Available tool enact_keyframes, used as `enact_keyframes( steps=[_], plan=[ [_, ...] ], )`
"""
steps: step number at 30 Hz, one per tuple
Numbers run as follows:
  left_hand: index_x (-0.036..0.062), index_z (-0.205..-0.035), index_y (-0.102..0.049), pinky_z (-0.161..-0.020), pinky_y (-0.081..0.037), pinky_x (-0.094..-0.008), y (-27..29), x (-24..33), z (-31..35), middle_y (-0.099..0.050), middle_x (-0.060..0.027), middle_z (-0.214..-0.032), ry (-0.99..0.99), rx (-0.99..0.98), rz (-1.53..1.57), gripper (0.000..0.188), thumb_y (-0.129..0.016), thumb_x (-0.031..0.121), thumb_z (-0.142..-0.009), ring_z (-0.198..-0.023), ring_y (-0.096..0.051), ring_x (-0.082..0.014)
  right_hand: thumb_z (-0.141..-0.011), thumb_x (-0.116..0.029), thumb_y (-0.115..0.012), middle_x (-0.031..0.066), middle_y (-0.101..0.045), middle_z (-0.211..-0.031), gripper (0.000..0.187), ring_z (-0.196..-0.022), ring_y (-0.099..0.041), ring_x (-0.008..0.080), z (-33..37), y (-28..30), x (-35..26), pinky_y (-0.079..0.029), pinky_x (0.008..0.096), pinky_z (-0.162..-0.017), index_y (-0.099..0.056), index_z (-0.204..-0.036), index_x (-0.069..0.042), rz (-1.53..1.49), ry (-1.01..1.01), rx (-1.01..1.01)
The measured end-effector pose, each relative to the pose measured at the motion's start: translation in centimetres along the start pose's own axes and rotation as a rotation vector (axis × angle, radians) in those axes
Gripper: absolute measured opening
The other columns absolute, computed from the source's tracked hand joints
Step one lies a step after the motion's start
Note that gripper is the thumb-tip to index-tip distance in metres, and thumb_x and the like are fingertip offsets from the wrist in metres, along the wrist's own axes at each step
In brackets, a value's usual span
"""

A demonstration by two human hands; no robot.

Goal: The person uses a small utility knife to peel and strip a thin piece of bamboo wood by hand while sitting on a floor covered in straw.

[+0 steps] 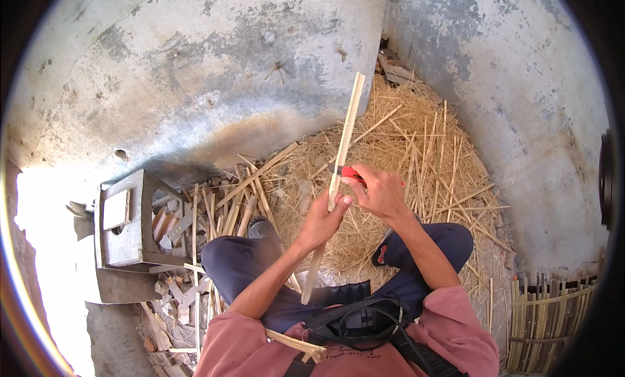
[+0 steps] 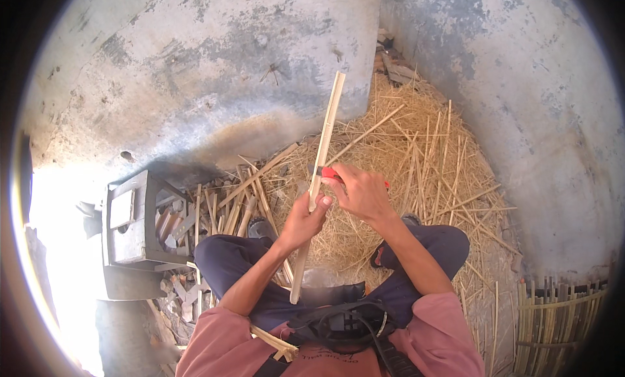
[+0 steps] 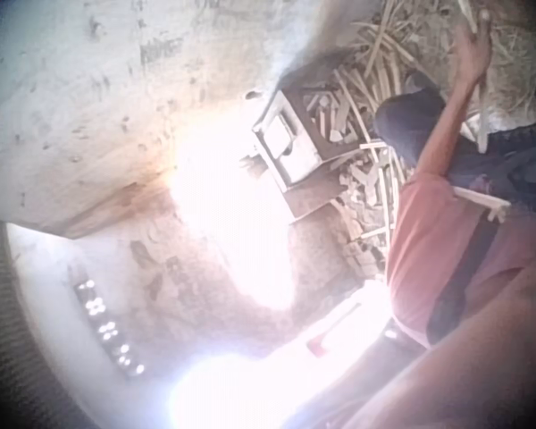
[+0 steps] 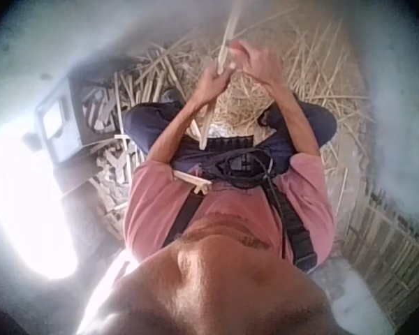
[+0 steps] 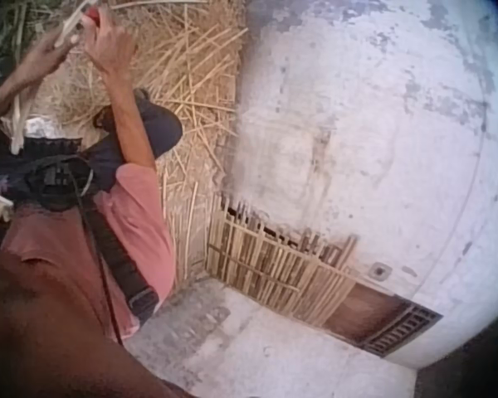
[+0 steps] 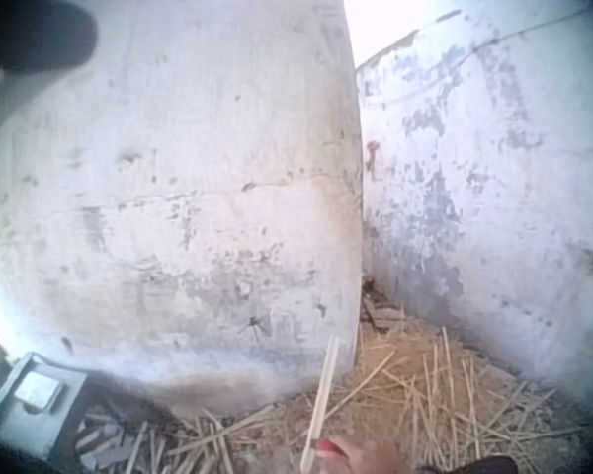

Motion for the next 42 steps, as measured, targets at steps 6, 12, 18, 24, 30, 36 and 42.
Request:
enact_keyframes(
  steps=[6,12,18,24,30,36,42],
  plan=[
    [0.0102,-0.107,-0.049,-0.046,-0.032,-0.0237,0.7,0.2,-0.3,-0.045,0.0068,-0.069,-0.026,-0.072,0.019,0.027,-0.057,0.035,-0.111,-0.053,-0.042,-0.0031,-0.1,-0.032,-0.069,0.0117,-0.072,-0.08,0.026,-0.066,-0.069,0.0294,-0.8,0.3,0.2,-0.05,0.04,-0.059,-0.071,-0.104,-0.006,-0.14,-0.065,-0.108],
    [0.0103,-0.112,-0.051,-0.051,-0.03,-0.0228,1.6,2.5,-0.3,-0.044,0.006,-0.078,0.148,-0.132,0.176,0.032,-0.05,0.042,-0.113,-0.059,-0.037,-0.0029,-0.107,-0.037,-0.062,0.0018,-0.06,-0.076,0.035,-0.059,-0.048,0.0121,-0.7,-0.5,2.8,-0.04,0.0291,-0.056,-0.069,-0.106,-0.002,-0.739,-0.293,-0.284],
    [0.009,-0.124,-0.056,-0.058,-0.036,-0.0238,1.8,2.8,-0.1,-0.047,0.0046,-0.08,0.113,-0.137,0.093,0.031,-0.049,0.037,-0.113,-0.065,-0.042,-0.0045,-0.11,-0.035,-0.057,-0.0029,-0.059,-0.078,0.032,-0.062,-0.043,0.0039,-0.2,0.5,3.7,-0.031,0.0211,-0.056,-0.066,-0.112,-0.004,-1.326,-0.603,-0.61],
    [0.0093,-0.118,-0.054,-0.055,-0.028,-0.0238,2.4,3.0,-0.1,-0.038,0.0059,-0.081,0.173,-0.162,0.321,0.033,-0.043,0.04,-0.114,-0.063,-0.034,-0.005,-0.105,-0.037,-0.063,0.0089,-0.064,-0.073,0.033,-0.061,-0.059,0.0209,-2.0,2.4,-0.6,-0.046,0.035,-0.061,-0.067,-0.105,-0.004,-0.353,-0.177,-0.318],
    [0.0097,-0.114,-0.053,-0.048,-0.031,-0.024,1.6,3.8,0.5,-0.042,0.0072,-0.072,0.048,-0.099,0.163,0.028,-0.052,0.038,-0.113,-0.055,-0.038,-0.0038,-0.102,-0.034,-0.063,0.0165,-0.073,-0.084,0.029,-0.073,-0.072,0.0346,-3.7,3.4,-1.9,-0.052,0.0456,-0.062,-0.068,-0.107,-0.006,0.053,0.096,-0.213],
    [0.0119,-0.104,-0.051,-0.041,-0.029,-0.0236,2.0,3.7,0.5,-0.042,0.0091,-0.061,0.115,-0.076,0.22,0.024,-0.064,0.032,-0.109,-0.046,-0.038,-0.0027,-0.101,-0.036,-0.065,0.0142,-0.074,-0.081,0.029,-0.068,-0.071,0.035,-5.1,3.1,-1.9,-0.053,0.0455,-0.061,-0.072,-0.108,-0.008,0.172,0.085,-0.283],
    [0.0128,-0.101,-0.05,-0.041,-0.027,-0.0239,2.0,2.9,0.2,-0.043,0.0087,-0.063,0.039,-0.031,0.07,0.025,-0.065,0.031,-0.108,-0.046,-0.037,-0.0023,-0.1,-0.035,-0.066,0.0131,-0.072,-0.071,0.028,-0.061,-0.069,0.0341,-4.3,1.8,-0.3,-0.052,0.0458,-0.058,-0.074,-0.111,-0.011,0.198,0.084,-0.249]
  ],
)
Point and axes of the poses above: each hand's wrist, its own z-axis away from the middle knuckle, its own y-axis out of the back of the hand, x = y × z, the point moved 1 cm from there along -z, towards the middle knuckle
